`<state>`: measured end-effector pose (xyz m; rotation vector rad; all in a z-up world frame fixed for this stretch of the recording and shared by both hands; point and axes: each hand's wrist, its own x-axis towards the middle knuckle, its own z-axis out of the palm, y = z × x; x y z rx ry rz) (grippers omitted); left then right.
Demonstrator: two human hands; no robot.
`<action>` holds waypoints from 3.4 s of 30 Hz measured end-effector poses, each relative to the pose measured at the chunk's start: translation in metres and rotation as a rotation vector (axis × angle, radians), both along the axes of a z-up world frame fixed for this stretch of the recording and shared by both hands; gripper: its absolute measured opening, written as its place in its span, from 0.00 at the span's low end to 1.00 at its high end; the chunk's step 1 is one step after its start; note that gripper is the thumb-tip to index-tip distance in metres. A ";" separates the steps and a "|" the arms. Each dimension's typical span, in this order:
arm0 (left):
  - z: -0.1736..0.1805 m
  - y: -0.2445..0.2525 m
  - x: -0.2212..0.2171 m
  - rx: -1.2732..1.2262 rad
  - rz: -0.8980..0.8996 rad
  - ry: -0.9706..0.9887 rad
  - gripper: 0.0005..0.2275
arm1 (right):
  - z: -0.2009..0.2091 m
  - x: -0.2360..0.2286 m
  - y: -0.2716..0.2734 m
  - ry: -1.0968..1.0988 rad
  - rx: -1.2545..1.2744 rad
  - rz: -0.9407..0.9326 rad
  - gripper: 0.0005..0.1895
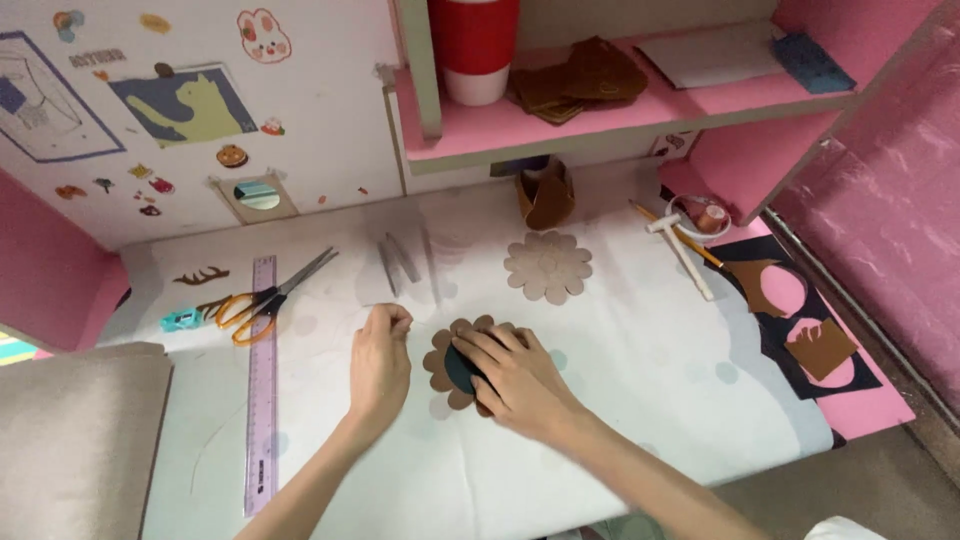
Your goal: The person is stitching together pieces of leather to form a flower and then using a mallet to secure components.
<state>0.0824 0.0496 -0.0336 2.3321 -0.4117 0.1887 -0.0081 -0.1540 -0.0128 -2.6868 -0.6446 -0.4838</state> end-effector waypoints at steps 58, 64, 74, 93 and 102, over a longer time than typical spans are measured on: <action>-0.011 -0.034 -0.038 0.030 -0.480 -0.507 0.24 | 0.005 0.016 -0.105 -0.255 0.914 -0.567 0.05; 0.006 -0.026 -0.014 -0.046 -0.347 -0.731 0.16 | -0.037 0.019 -0.271 -0.552 0.207 -0.901 0.08; 0.009 -0.001 0.044 0.179 -0.094 -0.849 0.18 | -0.032 0.012 -0.280 -0.324 -0.063 -0.884 0.21; -0.002 -0.014 0.040 0.321 -0.325 -0.672 0.28 | -0.046 0.140 -0.181 0.076 0.750 -0.439 0.15; 0.002 -0.014 0.038 0.310 -0.305 -0.636 0.27 | 0.000 0.028 -0.141 0.199 0.065 -0.305 0.31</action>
